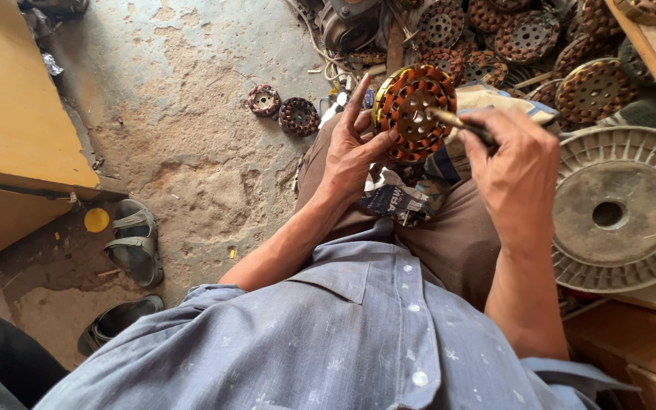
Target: The person sits on the floor in a workshop and uses a hammer and metal rod to tap and adjust a motor rotor. They then retrieve a wrapped rotor from a shelf, unwrap it, and fit the metal rod into its center before placing it on the floor.
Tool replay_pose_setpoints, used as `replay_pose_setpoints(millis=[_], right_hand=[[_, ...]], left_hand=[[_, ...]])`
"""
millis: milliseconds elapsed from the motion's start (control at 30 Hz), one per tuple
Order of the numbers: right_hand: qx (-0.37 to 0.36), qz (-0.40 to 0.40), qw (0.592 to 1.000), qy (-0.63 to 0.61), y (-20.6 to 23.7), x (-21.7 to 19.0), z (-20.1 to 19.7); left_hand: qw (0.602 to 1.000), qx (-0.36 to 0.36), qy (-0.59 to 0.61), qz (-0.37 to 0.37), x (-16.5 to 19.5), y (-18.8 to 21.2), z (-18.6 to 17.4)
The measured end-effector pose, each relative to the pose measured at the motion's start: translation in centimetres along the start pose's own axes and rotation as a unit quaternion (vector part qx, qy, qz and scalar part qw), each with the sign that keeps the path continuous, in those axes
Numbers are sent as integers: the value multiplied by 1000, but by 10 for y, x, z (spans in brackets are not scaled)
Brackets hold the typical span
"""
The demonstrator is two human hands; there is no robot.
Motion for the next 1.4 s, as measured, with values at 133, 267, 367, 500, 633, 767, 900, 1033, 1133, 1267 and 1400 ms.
replay_pose_setpoints(millis=[133,267,367,500,633,767,900,1033,1133,1267,1400], right_hand=[[27,-86,996,-25,-3,-4,-7],[12,-119,991,-59,2,-12,-8],[21,-125,988,-83,6,-18,-5],[52,-89,990,-96,6,-5,-4],[51,-77,985,-148,1,20,0],[52,-63,986,-145,0,27,21],[31,-46,989,-134,-9,23,41],[72,-107,982,-139,-14,13,48],[77,-77,984,-138,-13,11,49],[70,-62,982,-162,-5,10,49],[34,46,958,-280,4,24,58]], left_hand=[[1000,-1,7,19,-1,-1,0],[1000,2,-3,25,-1,-1,-1],[1000,4,-7,26,1,-1,-1],[1000,4,1,25,2,-1,0],[999,11,-24,27,4,-2,0],[999,11,-28,26,7,-3,2],[999,-8,-35,29,11,-4,7],[985,-16,-167,32,14,-2,16],[972,-29,-225,58,15,-2,23],[957,-19,-287,43,18,-4,28],[937,2,-348,36,24,-1,35]])
Point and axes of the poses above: each hand's wrist, its own y-axis away from the middle knuckle, its own z-axis out of the palm, x = y × z, the point moved 3 cm from there along -y, towards the middle knuckle, and after that the axes turned 14 degrees about -x, right-handed, at the moved point
